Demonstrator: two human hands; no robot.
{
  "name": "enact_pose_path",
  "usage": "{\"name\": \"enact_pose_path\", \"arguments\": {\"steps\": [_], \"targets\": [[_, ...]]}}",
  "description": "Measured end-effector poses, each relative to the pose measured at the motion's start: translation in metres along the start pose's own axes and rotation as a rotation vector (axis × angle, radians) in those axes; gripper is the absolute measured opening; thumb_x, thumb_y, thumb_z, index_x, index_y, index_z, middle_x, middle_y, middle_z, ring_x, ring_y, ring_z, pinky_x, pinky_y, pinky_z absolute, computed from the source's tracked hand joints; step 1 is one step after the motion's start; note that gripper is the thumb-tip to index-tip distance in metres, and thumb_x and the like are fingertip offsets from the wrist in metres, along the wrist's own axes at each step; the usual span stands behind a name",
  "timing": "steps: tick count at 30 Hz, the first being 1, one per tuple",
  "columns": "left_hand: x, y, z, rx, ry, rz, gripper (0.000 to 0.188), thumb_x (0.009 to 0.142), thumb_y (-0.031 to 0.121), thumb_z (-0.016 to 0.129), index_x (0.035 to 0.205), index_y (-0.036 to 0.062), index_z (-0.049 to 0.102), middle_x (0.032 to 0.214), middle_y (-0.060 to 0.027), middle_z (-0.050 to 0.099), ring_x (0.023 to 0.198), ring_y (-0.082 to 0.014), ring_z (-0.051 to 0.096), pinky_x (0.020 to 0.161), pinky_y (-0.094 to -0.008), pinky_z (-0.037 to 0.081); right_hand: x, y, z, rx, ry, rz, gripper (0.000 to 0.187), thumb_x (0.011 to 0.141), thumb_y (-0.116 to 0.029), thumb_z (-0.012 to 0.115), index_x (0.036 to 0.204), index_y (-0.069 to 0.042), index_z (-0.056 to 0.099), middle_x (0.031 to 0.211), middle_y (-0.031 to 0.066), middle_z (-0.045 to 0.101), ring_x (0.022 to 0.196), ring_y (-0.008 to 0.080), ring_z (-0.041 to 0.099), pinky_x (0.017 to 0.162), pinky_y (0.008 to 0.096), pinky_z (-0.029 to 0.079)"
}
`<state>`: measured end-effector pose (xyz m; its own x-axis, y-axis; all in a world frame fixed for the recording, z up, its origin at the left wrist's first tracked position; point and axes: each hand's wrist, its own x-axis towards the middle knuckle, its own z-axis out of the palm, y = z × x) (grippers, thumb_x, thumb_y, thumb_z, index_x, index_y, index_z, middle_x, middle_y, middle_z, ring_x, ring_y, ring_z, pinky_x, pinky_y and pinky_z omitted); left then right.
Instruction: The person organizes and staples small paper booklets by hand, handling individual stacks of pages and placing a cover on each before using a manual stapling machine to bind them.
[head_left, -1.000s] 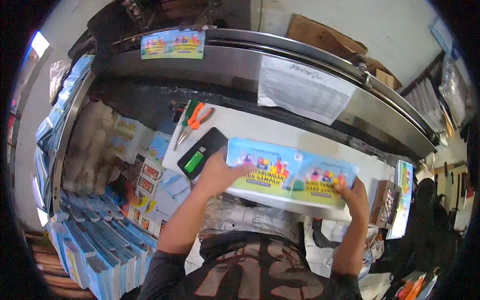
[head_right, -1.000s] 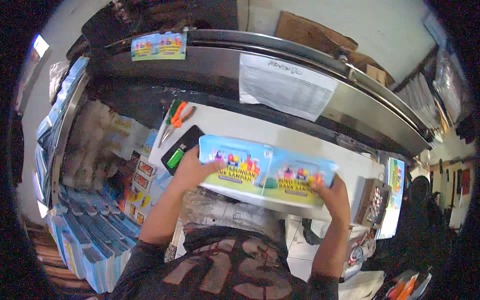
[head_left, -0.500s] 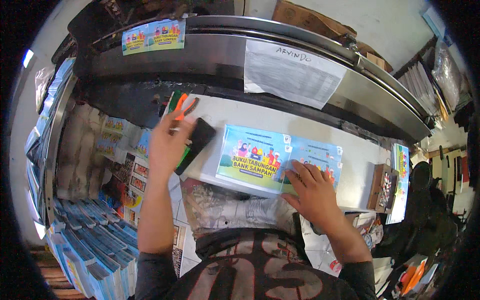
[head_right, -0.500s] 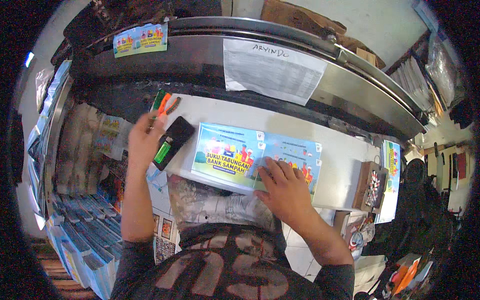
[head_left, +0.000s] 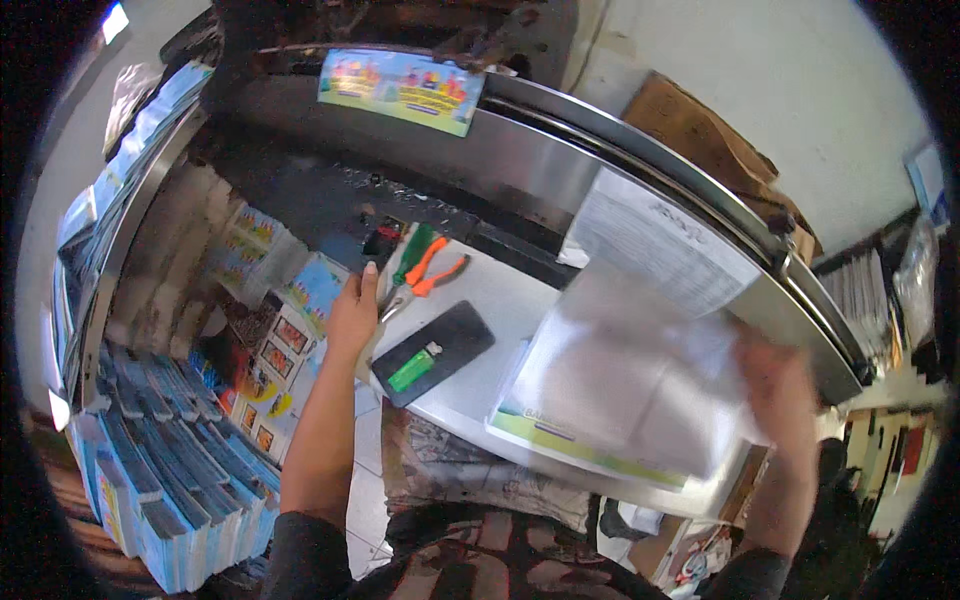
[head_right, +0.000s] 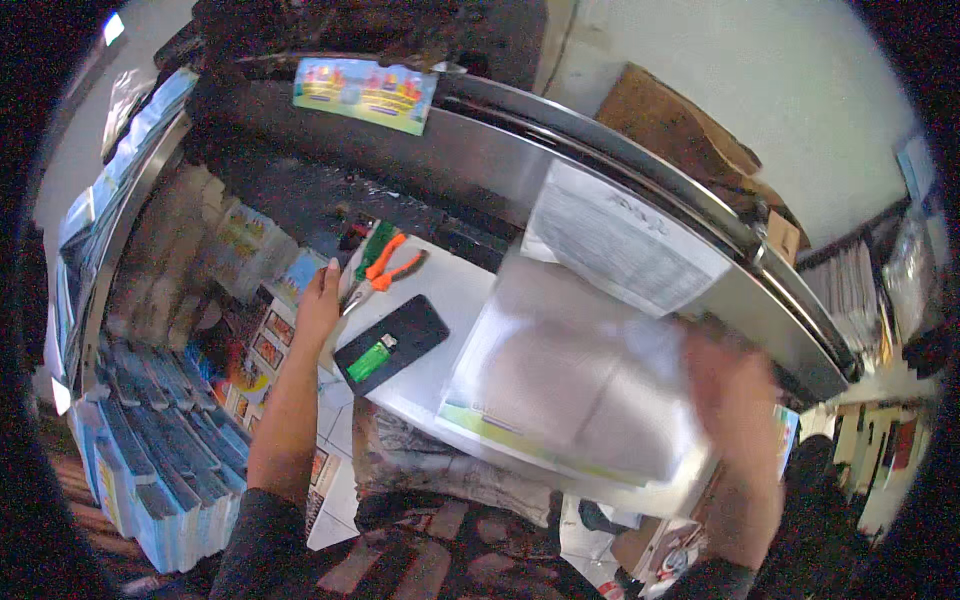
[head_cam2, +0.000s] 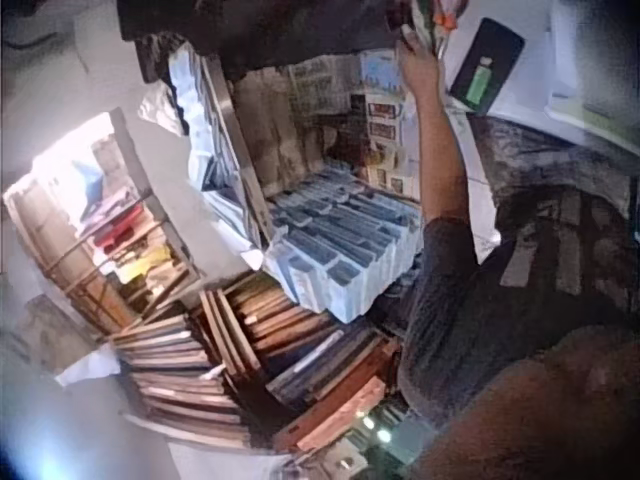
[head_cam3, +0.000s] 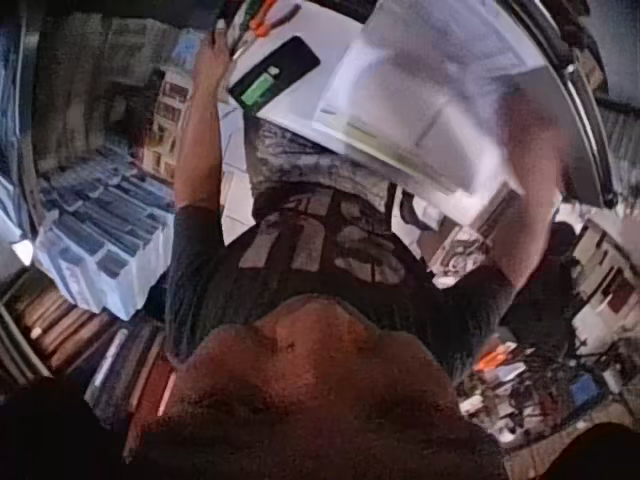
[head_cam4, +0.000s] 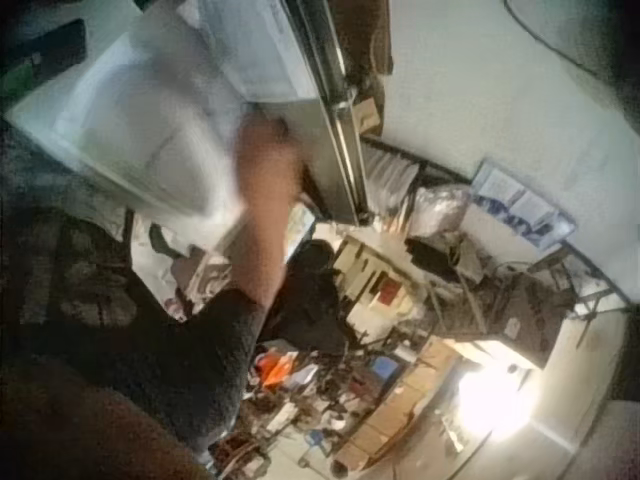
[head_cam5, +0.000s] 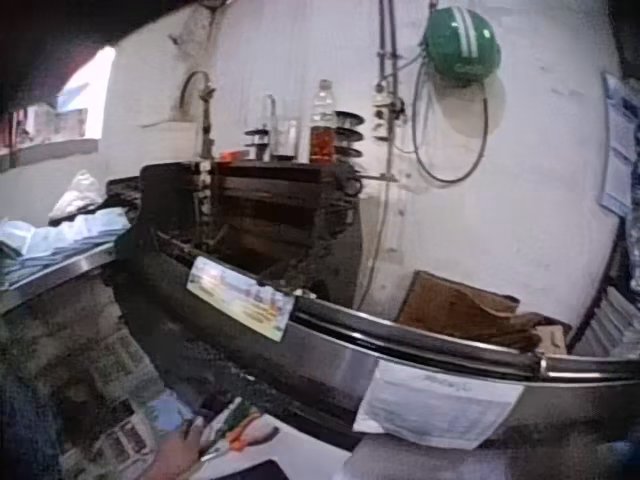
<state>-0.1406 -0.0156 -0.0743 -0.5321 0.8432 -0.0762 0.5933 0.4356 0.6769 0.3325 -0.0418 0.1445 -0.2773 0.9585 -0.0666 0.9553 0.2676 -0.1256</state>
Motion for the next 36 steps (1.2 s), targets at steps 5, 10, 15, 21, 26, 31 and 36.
{"name": "enact_pose_path", "arguments": {"steps": [5, 10, 15, 21, 26, 31, 36], "targets": [[0.005, 0.003, -0.005, 0.05, -0.011, -0.083, 0.071, 0.097, 0.063, 0.033, 0.118, 0.0015, 0.061, 0.111, -0.028, 0.064, 0.106, -0.0457, 0.06, 0.091, -0.0488, 0.046, 0.129, -0.01, -0.066, -0.048, 0.774, -0.083, 0.053, 0.084, 0.006, 0.047, 0.135, -0.008, 0.054, 0.128, 0.0166, 0.062, 0.113, 0.0281, 0.064, 0.092, 0.04, 0.052], [0.005, 0.014, -0.006, -0.022, 0.029, -0.101, 0.065, 0.097, 0.058, 0.041, 0.109, -0.0002, 0.066, 0.1, -0.0291, 0.066, 0.1, -0.0462, 0.062, 0.086, -0.0488, 0.048, 0.197, -0.012, 0.042, -0.348, 0.468, -0.289, 0.045, 0.084, -0.001, 0.053, 0.128, -0.01, 0.059, 0.13, 0.013, 0.061, 0.114, 0.0294, 0.062, 0.091, 0.0405, 0.053], [0.012, 0.007, -0.003, -0.033, -0.072, -0.16, 0.07, 0.095, 0.062, 0.038, 0.114, 0.0004, 0.065, 0.105, -0.0291, 0.066, 0.106, -0.0456, 0.06, 0.091, -0.0475, 0.046, 0.151, -0.047, 0.078, -0.17, 0.21, -0.298, 0.037, 0.082, -0.007, 0.061, 0.119, -0.006, 0.062, 0.118, 0.0145, 0.065, 0.104, 0.0317, 0.064, 0.088, 0.0443, 0.052], [0.021, 0.001, -0.004, 0.029, -0.21, -0.253, 0.079, 0.093, 0.068, 0.032, 0.125, 0.0014, 0.06, 0.12, -0.0308, 0.06, 0.118, -0.0455, 0.054, 0.101, -0.0468, 0.042, -0.002, -0.053, 0.075, -0.09, -0.22, -0.279, 0.061, 0.073, -0.033, 0.079, 0.125, -0.006, 0.06, 0.115, 0.0172, 0.061, 0.102, 0.0345, 0.062, 0.086, 0.0438, 0.051], [0.023, 0.005, -0.008, 0.045, -0.271, -0.231, 0.077, 0.093, 0.068, 0.033, 0.121, 0.0035, 0.063, 0.118, -0.0303, 0.061, 0.116, -0.0457, 0.055, 0.099, -0.0475, 0.043, -0.056, -0.063, 0.102, -0.114, -0.209, -0.258, 0.075, 0.063, -0.039, 0.086, 0.122, 0.001, 0.061, 0.127, 0.0206, 0.052, 0.11, 0.0367, 0.054, 0.087, 0.045, 0.051], [0.022, -0.005, -0.002, 0.03, -0.226, -0.227, 0.078, 0.091, 0.07, 0.034, 0.112, 0.0031, 0.068, 0.11, -0.0293, 0.065, 0.11, -0.0452, 0.059, 0.095, -0.0477, 0.046, -0.057, -0.055, 0.113, -0.056, -0.163, -0.288, 0.07, 0.065, -0.034, 0.083, 0.121, 0.0, 0.06, 0.124, 0.0214, 0.057, 0.107, 0.0374, 0.058, 0.086, 0.0449, 0.052], [0.02, -0.001, -0.005, 0.036, -0.196, -0.204, 0.081, 0.091, 0.073, 0.034, 0.111, 0.0027, 0.068, 0.103, -0.0278, 0.067, 0.105, -0.0432, 0.063, 0.091, -0.0469, 0.048, -0.058, -0.048, 0.103, 0.03, -0.193, -0.343, 0.053, 0.07, -0.013, 0.074, 0.121, -0.003, 0.06, 0.117, 0.021, 0.063, 0.103, 0.0381, 0.063, 0.081, 0.045, 0.055]]}}
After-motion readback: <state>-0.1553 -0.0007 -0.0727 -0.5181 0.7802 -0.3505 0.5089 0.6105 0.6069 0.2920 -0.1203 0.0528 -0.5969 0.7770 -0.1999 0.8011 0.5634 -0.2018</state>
